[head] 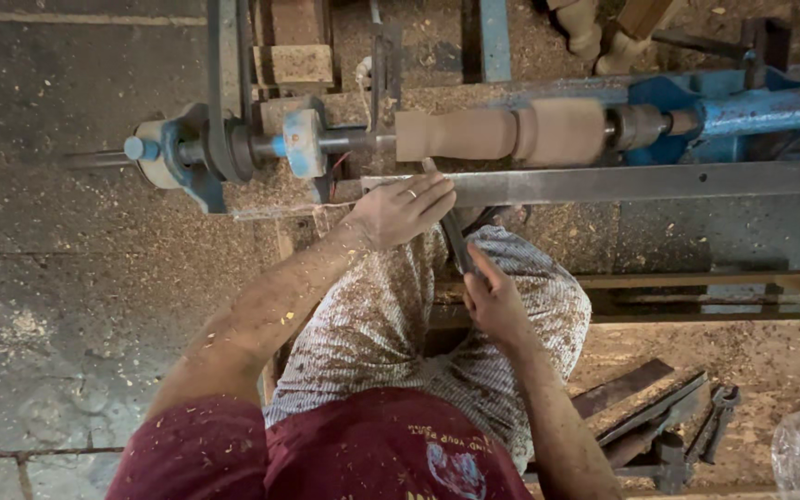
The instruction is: The person shapes a cylindrical wooden blank mounted on a lathe using a chisel. They progressively form a tapered profile with a central groove and rounded ends, removing wood shavings as the piece rotates.
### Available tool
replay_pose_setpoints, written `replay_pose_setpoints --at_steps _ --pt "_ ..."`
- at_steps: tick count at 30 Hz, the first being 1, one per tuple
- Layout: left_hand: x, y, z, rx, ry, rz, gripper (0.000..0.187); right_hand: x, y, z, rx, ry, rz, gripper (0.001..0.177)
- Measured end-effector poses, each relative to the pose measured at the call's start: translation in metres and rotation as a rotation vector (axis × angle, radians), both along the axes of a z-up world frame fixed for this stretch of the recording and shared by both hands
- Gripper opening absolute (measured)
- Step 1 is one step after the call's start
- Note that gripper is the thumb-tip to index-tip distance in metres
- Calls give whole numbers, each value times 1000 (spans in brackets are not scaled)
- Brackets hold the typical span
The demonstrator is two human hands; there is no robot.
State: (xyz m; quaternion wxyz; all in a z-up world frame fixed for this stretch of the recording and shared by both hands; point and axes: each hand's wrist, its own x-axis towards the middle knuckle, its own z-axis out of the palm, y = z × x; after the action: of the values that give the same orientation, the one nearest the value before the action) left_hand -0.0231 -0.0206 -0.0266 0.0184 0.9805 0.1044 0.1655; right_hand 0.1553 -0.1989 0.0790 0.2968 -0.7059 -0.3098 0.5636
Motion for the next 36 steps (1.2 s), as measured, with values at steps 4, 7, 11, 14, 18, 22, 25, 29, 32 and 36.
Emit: replay_pose_setpoints --at_steps 4,7,11,14,18,22,25,29,32,36 --pt "2 0 -1 22 -12 17 56 -1 2 0 -68 35 -68 55" --pt "2 -1 -2 46 -29 18 56 -3 1 -5 9 12 -40 55" --pt "2 -2 2 34 -18 29 59 -3 -9 -14 -20 5 -69 56" --pt "1 -2 11 -2 -49 42 60 -5 -13 -26 53 -26 -64 55" --pt "0 -2 15 17 -138 30 58 -12 -14 -46 116 12 -161 53" --pt "3 -1 6 -16 -42 35 54 -19 -17 -48 221 -185 -26 51" --pt "8 1 -7 29 -8 24 48 -31 -19 -40 18 -31 -120 56" --pt "8 3 -17 7 -68 9 46 -51 -14 -33 2 100 -284 56" --pt "7 3 -16 -21 -97 -12 46 -65 -11 -32 13 108 -350 56" --pt "4 4 -8 -43 -80 -22 53 -81 -10 -36 -23 112 -406 59"
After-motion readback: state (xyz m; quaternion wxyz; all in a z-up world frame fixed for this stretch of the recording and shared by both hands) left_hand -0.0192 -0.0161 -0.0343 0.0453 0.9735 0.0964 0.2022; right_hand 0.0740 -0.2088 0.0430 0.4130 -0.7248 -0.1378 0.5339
